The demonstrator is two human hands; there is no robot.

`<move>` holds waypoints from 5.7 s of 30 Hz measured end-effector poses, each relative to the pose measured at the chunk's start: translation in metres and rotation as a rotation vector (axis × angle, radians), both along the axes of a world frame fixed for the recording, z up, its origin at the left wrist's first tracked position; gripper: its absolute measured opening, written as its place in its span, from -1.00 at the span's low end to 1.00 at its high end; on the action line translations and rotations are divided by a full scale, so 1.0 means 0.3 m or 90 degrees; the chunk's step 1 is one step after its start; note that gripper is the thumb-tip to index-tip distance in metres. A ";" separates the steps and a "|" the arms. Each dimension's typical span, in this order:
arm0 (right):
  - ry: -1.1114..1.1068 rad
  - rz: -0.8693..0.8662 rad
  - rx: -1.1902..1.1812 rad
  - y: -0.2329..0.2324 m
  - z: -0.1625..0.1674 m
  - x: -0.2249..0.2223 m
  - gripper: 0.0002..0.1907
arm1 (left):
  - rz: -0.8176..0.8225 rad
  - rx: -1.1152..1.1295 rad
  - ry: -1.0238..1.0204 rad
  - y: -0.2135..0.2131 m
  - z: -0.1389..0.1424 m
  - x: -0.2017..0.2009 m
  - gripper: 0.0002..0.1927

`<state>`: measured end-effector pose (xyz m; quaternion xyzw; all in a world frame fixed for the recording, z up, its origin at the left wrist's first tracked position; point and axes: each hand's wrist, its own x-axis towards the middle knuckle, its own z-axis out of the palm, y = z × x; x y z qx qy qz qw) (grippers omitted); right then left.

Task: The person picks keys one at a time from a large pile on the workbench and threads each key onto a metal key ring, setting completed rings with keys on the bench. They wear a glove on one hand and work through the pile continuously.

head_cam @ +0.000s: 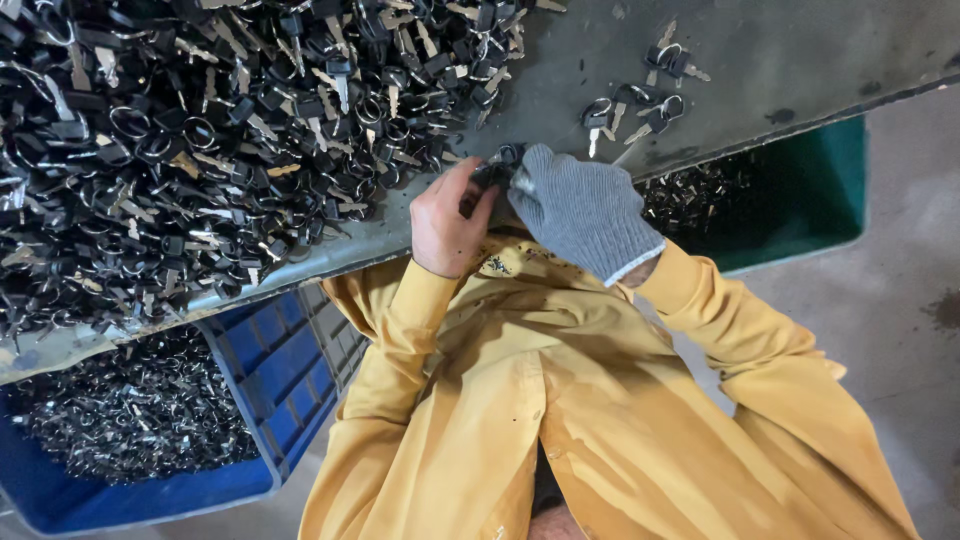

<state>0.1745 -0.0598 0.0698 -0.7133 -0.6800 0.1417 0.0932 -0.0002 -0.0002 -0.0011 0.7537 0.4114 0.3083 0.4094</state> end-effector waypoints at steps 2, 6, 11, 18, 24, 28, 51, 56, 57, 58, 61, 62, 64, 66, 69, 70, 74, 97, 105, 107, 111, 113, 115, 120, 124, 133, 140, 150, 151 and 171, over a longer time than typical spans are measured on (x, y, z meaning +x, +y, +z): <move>-0.016 0.039 -0.006 -0.014 0.004 -0.002 -0.70 | -0.019 0.042 -0.015 0.000 -0.006 -0.001 -0.65; -0.104 0.074 0.007 -0.017 -0.002 -0.022 -0.71 | -0.051 0.176 0.078 -0.017 -0.025 0.004 -0.60; -0.053 0.028 0.008 -0.007 -0.014 -0.035 -0.71 | -0.043 0.189 0.050 -0.025 -0.044 0.004 -0.57; 0.066 0.031 -0.042 0.005 0.016 -0.007 -0.66 | 0.011 0.131 0.022 -0.039 -0.059 0.010 -0.60; 0.156 0.039 0.037 -0.045 0.024 0.028 -0.66 | -0.001 -0.523 -0.436 -0.046 -0.063 0.001 -0.61; 0.337 0.000 0.038 -0.065 -0.006 0.008 -0.69 | -0.069 -0.671 -0.581 -0.052 -0.035 -0.006 -0.61; 0.170 -0.163 0.160 -0.049 0.003 0.036 -0.55 | -0.028 0.321 0.142 0.080 0.064 0.099 -0.35; 0.068 -0.190 0.069 0.009 -0.017 0.116 -0.61 | -0.085 0.235 0.168 0.091 0.024 0.087 -0.42; 0.054 -0.214 0.079 0.013 -0.017 0.146 -0.63 | -0.088 0.202 0.141 0.080 0.016 0.073 -0.43; 0.039 -0.238 0.086 0.012 -0.015 0.176 -0.66 | -0.077 0.201 0.115 0.071 0.008 0.060 -0.44; 0.057 -0.226 0.159 -0.011 -0.019 0.209 -0.63 | -0.048 0.173 0.049 0.047 -0.010 0.042 -0.53; 0.074 -0.207 0.190 -0.023 -0.021 0.209 -0.60 | -0.041 0.149 0.038 0.039 -0.011 0.039 -0.59; 0.111 -0.172 0.197 -0.034 -0.034 0.189 -0.55 | -0.035 0.149 0.027 0.027 -0.002 0.036 -0.66; 0.131 -0.170 0.193 -0.034 -0.045 0.180 -0.53 | -0.038 0.196 0.032 0.012 0.020 0.022 -0.68; 0.152 -0.192 0.182 -0.038 -0.053 0.175 -0.53 | -0.020 0.216 0.050 -0.005 0.058 0.000 -0.68; 0.168 -0.185 0.192 -0.038 -0.053 0.177 -0.53 | -0.037 0.249 0.073 0.005 0.065 -0.003 -0.61; 0.180 -0.168 0.217 -0.040 -0.043 0.171 -0.46 | -0.091 0.262 0.138 0.035 0.069 0.012 -0.50; 0.067 -0.121 0.064 -0.051 0.008 -0.005 -0.72 | -0.030 0.188 0.067 -0.007 -0.012 0.039 -0.83; 0.117 0.000 0.009 -0.008 0.009 0.027 -0.71 | -0.010 0.156 0.071 -0.018 -0.054 0.033 -0.80; 0.076 0.006 0.009 -0.006 0.010 0.021 -0.74 | -0.009 0.198 0.080 -0.026 -0.058 0.038 -0.78; -0.123 0.031 -0.011 -0.019 0.006 -0.010 -0.78 | -0.020 0.236 0.056 -0.031 -0.062 0.031 -0.77; -0.157 0.042 0.009 -0.017 0.000 -0.009 -0.78 | -0.024 0.217 0.054 -0.023 -0.060 0.026 -0.79; -0.103 0.042 0.023 -0.012 -0.004 0.004 -0.77 | -0.028 0.205 0.045 -0.011 -0.055 0.027 -0.81; -0.074 0.035 0.013 -0.013 0.005 0.018 -0.74 | -0.027 0.208 0.023 -0.001 -0.023 0.023 -0.81; -0.049 0.021 0.038 -0.029 0.012 0.029 -0.73 | 0.018 0.162 0.038 0.005 -0.006 0.016 -0.84; -0.245 0.078 0.088 0.003 -0.045 0.025 -0.83 | -0.057 0.138 0.094 0.035 -0.024 0.043 -0.83; -0.224 0.091 0.059 0.018 -0.036 0.042 -0.79 | -0.062 0.120 0.082 0.051 -0.031 0.033 -0.85; 0.032 0.169 -0.032 0.071 -0.032 0.091 -0.71 | -0.039 0.181 0.046 0.020 -0.024 0.027 -0.80; 0.065 0.205 -0.044 0.092 -0.033 0.115 -0.70 | -0.039 0.168 0.046 0.018 -0.021 0.026 -0.81; 0.092 0.003 0.012 0.013 0.002 0.018 -0.73 | -0.069 0.187 0.141 -0.034 -0.015 0.040 -0.59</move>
